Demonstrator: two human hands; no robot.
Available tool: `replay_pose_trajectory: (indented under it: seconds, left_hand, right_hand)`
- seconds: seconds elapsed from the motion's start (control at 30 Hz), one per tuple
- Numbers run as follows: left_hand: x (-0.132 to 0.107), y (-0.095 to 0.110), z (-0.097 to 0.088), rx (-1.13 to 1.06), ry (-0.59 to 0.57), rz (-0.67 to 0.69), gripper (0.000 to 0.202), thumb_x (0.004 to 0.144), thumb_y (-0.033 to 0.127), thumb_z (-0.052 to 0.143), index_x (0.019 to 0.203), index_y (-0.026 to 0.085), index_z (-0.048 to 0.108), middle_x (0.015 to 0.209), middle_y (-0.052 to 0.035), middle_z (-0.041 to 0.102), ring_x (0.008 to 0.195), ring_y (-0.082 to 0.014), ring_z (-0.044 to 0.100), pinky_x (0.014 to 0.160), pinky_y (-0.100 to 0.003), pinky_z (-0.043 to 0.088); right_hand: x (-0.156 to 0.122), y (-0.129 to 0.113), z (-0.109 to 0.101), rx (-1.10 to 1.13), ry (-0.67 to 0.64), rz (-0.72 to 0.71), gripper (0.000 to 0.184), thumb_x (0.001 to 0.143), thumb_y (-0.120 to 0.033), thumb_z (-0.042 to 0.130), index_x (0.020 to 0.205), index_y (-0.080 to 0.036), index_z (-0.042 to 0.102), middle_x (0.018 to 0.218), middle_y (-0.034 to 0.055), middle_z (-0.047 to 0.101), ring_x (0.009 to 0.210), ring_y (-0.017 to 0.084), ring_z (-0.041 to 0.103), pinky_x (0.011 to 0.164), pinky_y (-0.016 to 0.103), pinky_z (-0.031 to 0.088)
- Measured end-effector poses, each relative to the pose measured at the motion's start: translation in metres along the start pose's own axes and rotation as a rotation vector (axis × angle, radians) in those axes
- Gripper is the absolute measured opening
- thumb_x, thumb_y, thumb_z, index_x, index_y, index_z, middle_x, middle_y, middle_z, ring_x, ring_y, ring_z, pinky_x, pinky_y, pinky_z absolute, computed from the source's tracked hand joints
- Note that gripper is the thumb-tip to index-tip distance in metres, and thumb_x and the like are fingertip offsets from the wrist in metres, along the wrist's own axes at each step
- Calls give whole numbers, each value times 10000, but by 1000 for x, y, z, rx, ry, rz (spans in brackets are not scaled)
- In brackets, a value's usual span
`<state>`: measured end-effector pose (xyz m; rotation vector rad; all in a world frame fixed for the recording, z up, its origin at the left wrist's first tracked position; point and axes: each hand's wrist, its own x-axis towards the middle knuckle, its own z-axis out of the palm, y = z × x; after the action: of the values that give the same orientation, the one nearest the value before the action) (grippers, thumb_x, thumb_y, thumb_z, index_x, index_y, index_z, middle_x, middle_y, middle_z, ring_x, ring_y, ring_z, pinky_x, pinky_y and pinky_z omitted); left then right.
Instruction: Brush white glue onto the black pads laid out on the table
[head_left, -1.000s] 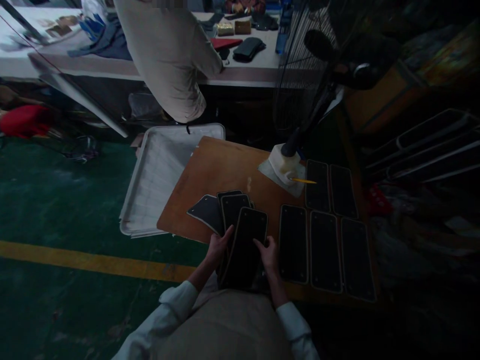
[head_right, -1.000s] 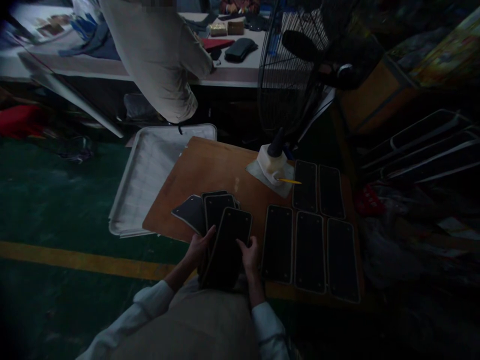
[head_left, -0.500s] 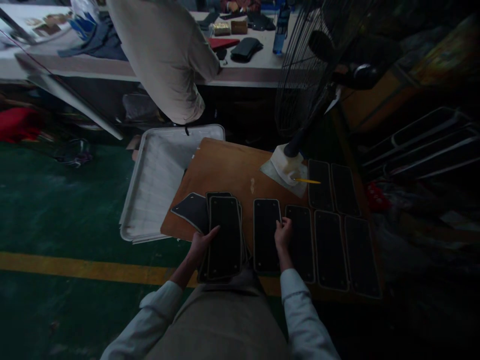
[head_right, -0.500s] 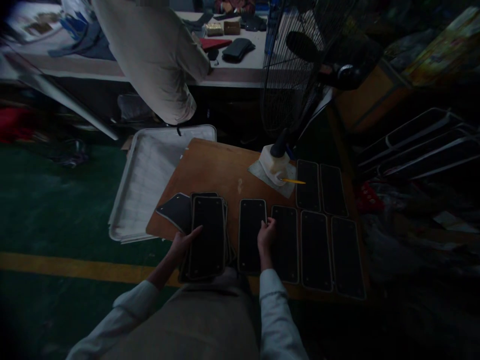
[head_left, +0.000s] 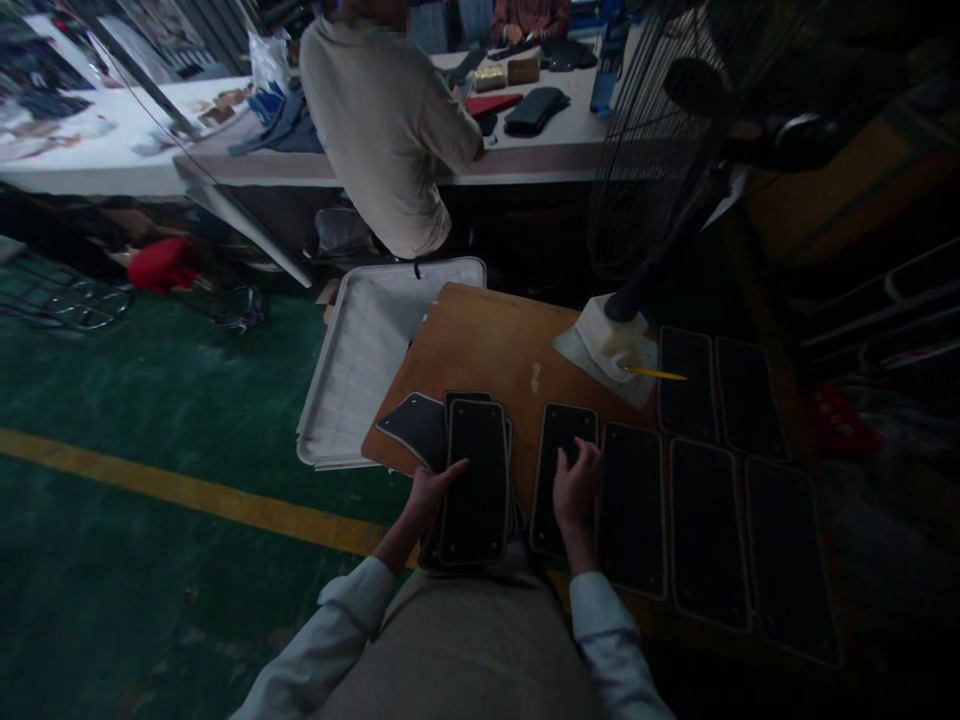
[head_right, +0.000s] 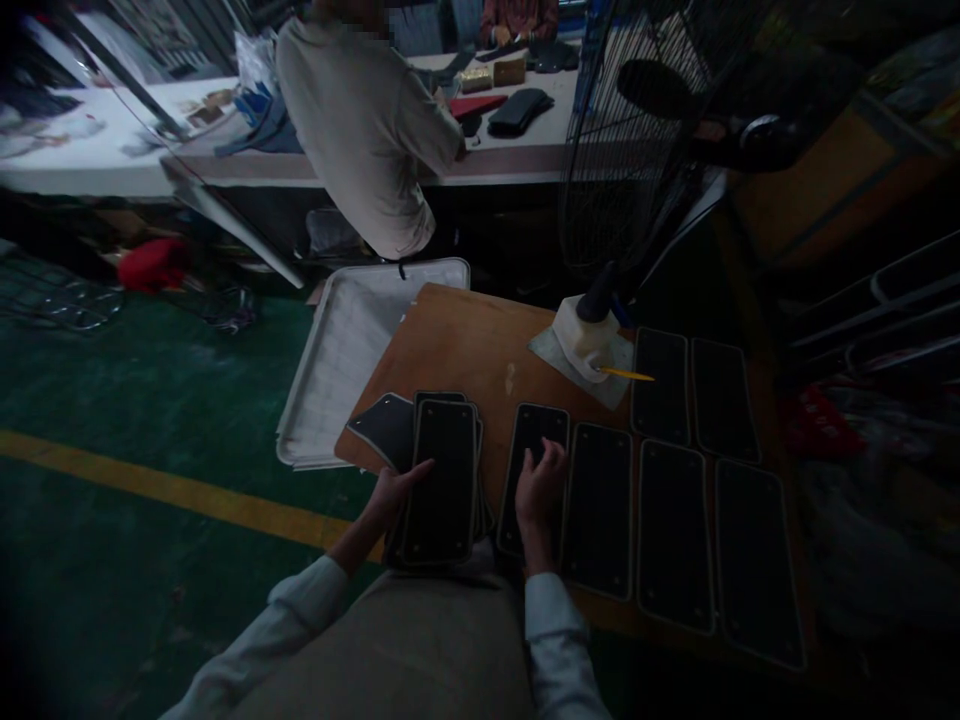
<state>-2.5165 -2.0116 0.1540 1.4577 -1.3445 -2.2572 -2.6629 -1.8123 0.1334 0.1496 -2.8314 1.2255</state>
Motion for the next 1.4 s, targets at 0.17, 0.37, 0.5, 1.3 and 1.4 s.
replay_pose_trajectory:
  seconds: [0.17, 0.37, 0.5, 1.3, 1.4]
  left_hand:
    - [-2, -1, 0, 22, -14, -7, 443, 645, 352, 868, 960, 69, 738, 960, -157, 777, 824, -288, 753, 684, -336, 640]
    - [-2, -2, -5, 15, -33, 14, 460, 697, 399, 830, 1031, 99, 727, 994, -132, 777, 848, -274, 753, 714, -332, 637]
    - [-4, 0, -6, 26, -40, 39, 497, 651, 373, 864, 1046, 105, 728, 1048, -134, 766, 951, -296, 734, 807, -361, 625]
    - [-8, 35, -85, 98, 160, 137, 576, 608, 368, 879, 1084, 98, 700, 1080, -161, 753, 957, -311, 729, 829, -408, 611]
    - [4, 39, -80, 61, 54, 198, 618, 628, 348, 871, 1163, 124, 657, 1178, -149, 722, 1049, -295, 700, 914, -408, 576]
  right_hand:
    - [-54, -27, 40, 196, -360, 66, 432, 635, -433, 802, 950, -225, 593, 960, 48, 618, 893, 230, 583, 798, 334, 469]
    - [-62, -23, 56, 275, -331, 255, 435, 573, -394, 801, 864, -228, 523, 848, 10, 607, 799, 208, 599, 734, 313, 475]
    - [-56, -20, 54, 336, -332, 317, 474, 569, -430, 784, 894, -214, 516, 843, 26, 654, 770, 205, 633, 688, 300, 497]
    - [-54, -37, 35, -83, -154, -61, 524, 873, -289, 558, 1365, -144, 456, 1382, 224, 494, 1295, 348, 448, 1032, 510, 376]
    - [-69, -59, 52, 12, -303, -127, 428, 863, -373, 603, 1237, -171, 554, 1242, 171, 603, 1166, 302, 552, 971, 450, 437]
